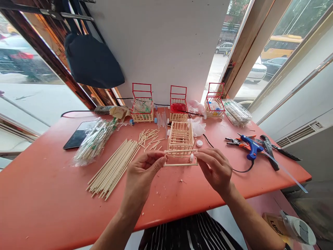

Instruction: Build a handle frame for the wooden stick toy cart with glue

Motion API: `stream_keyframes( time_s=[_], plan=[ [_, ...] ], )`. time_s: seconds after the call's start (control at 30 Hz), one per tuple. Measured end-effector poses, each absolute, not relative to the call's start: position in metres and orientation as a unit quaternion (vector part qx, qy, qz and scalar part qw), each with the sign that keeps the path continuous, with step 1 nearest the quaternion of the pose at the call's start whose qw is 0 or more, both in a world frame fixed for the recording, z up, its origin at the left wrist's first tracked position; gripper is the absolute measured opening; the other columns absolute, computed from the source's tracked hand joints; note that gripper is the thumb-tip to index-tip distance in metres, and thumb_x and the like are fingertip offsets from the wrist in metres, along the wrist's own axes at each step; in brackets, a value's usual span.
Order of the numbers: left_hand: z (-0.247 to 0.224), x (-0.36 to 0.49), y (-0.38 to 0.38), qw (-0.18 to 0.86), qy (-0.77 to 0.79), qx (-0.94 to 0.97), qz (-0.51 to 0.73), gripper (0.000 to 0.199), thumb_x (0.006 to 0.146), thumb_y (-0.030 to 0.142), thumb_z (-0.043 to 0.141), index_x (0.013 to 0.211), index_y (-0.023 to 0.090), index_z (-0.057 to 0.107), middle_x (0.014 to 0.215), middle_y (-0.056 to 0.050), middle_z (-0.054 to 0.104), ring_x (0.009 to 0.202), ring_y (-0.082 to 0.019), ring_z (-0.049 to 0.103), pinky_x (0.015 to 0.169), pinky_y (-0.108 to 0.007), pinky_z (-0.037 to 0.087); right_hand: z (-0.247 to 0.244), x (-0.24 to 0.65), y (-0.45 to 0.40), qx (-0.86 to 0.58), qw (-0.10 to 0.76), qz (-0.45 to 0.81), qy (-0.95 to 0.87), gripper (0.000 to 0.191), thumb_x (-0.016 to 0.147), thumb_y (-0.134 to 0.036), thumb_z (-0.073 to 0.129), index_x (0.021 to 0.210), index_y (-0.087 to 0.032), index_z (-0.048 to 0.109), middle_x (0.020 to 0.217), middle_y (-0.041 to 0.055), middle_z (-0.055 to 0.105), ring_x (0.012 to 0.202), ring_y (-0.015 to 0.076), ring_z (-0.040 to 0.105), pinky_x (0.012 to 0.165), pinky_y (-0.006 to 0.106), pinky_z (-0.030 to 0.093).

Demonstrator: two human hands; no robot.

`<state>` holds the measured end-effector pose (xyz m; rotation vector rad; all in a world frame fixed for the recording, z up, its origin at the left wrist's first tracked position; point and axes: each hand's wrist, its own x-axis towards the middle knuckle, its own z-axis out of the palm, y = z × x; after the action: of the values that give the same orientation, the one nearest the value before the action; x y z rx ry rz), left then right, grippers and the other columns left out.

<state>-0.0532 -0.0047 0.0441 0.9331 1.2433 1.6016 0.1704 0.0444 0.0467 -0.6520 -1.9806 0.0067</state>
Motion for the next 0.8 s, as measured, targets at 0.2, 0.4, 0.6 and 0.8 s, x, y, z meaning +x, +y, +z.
stream_keyframes(
  time_s=[0.2,0.4,0.6,0.8],
  plan=[
    [0.034,-0.047,-0.004,0.455,0.486,0.333,0.668,0.023,0.071,0.023,0.088,0.083,0.019,0.069,0.077,0.002,0.07,0.07,-0.009,0.061,0.066,-0.017,0.05,0.029,0.164,0.033,-0.334,0.547,0.164,-0.75,0.022,0.095,-0.011,0.061,0.108,-0.027,0.068,0.099,0.0051,0.077,0.091,0.0197,0.073,0.077,0.034,0.059],
    [0.025,-0.046,-0.002,0.456,0.493,0.326,0.665,0.024,0.071,0.023,0.088,0.086,0.02,0.069,0.08,0.002,0.071,0.073,-0.01,0.063,0.069,-0.018,0.051,0.024,0.156,0.032,-0.413,0.516,0.441,-0.608,0.021,0.093,-0.037,0.069,0.105,-0.021,0.063,0.091,0.0063,0.077,0.084,0.02,0.076,0.075,0.032,0.061],
    [0.016,-0.044,-0.002,0.462,0.513,0.316,0.651,0.028,0.067,0.029,0.09,0.09,0.019,0.076,0.081,-0.002,0.075,0.076,-0.015,0.068,0.074,-0.025,0.055,0.027,0.155,0.037,-0.425,0.493,0.484,-0.585,0.022,0.092,-0.041,0.069,0.091,-0.019,0.067,0.082,0.0054,0.077,0.079,0.0191,0.073,0.076,0.032,0.059],
    [0.012,-0.047,-0.001,0.474,0.508,0.332,0.638,0.024,0.072,0.031,0.087,0.091,0.02,0.08,0.082,-0.003,0.076,0.076,-0.014,0.065,0.073,-0.024,0.053,0.023,0.156,0.04,-0.435,0.493,0.473,-0.587,0.021,0.091,-0.04,0.071,0.09,-0.019,0.069,0.082,0.0048,0.076,0.079,0.0181,0.072,0.075,0.03,0.056]
  ],
)
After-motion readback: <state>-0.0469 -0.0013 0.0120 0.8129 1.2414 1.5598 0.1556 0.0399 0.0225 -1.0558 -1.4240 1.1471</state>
